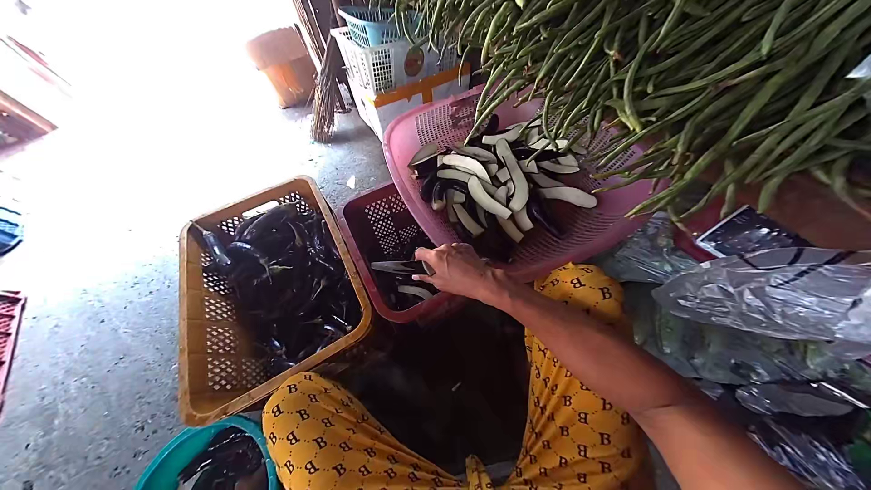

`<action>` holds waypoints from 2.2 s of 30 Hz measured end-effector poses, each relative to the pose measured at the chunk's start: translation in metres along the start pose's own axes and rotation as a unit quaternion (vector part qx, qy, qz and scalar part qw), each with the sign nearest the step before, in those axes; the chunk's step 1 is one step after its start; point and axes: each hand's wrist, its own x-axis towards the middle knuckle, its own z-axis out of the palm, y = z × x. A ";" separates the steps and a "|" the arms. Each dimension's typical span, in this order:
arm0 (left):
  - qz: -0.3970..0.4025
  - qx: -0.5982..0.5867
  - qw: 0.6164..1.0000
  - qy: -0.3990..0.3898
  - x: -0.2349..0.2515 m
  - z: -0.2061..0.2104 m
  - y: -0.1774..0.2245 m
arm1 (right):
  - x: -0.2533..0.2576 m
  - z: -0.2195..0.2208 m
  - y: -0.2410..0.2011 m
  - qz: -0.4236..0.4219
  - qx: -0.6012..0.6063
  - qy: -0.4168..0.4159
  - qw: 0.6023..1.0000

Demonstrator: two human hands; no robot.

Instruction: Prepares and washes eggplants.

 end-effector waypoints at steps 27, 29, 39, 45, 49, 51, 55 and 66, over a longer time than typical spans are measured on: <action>-0.064 0.021 0.997 0.023 0.008 -0.147 0.001 | -0.010 -0.002 0.024 -0.037 -0.033 0.114 0.992; -0.054 0.059 0.996 0.025 0.003 -0.159 0.009 | -0.011 -0.004 0.027 -0.036 -0.033 0.118 0.992; 0.130 0.078 0.983 0.104 -0.051 -0.207 0.159 | -0.032 -0.008 0.011 -0.059 0.003 0.119 0.991; 0.288 0.095 0.952 0.037 -0.082 -0.132 0.355 | -0.035 -0.004 -0.001 -0.156 0.057 0.237 0.957; 0.416 -0.058 0.888 -0.190 -0.107 -0.050 0.486 | -0.026 -0.003 0.005 -0.188 0.093 0.325 0.922; 0.437 -0.179 0.825 -0.311 -0.129 -0.013 0.540 | -0.021 -0.003 0.011 -0.186 0.095 0.338 0.918; 0.401 -0.291 0.821 -0.284 -0.176 0.009 0.585 | -0.021 -0.007 0.017 -0.169 0.083 0.345 0.919; 0.611 -0.003 0.791 0.023 -0.091 0.056 0.489 | -0.025 -0.013 -0.002 -0.135 0.108 0.376 0.910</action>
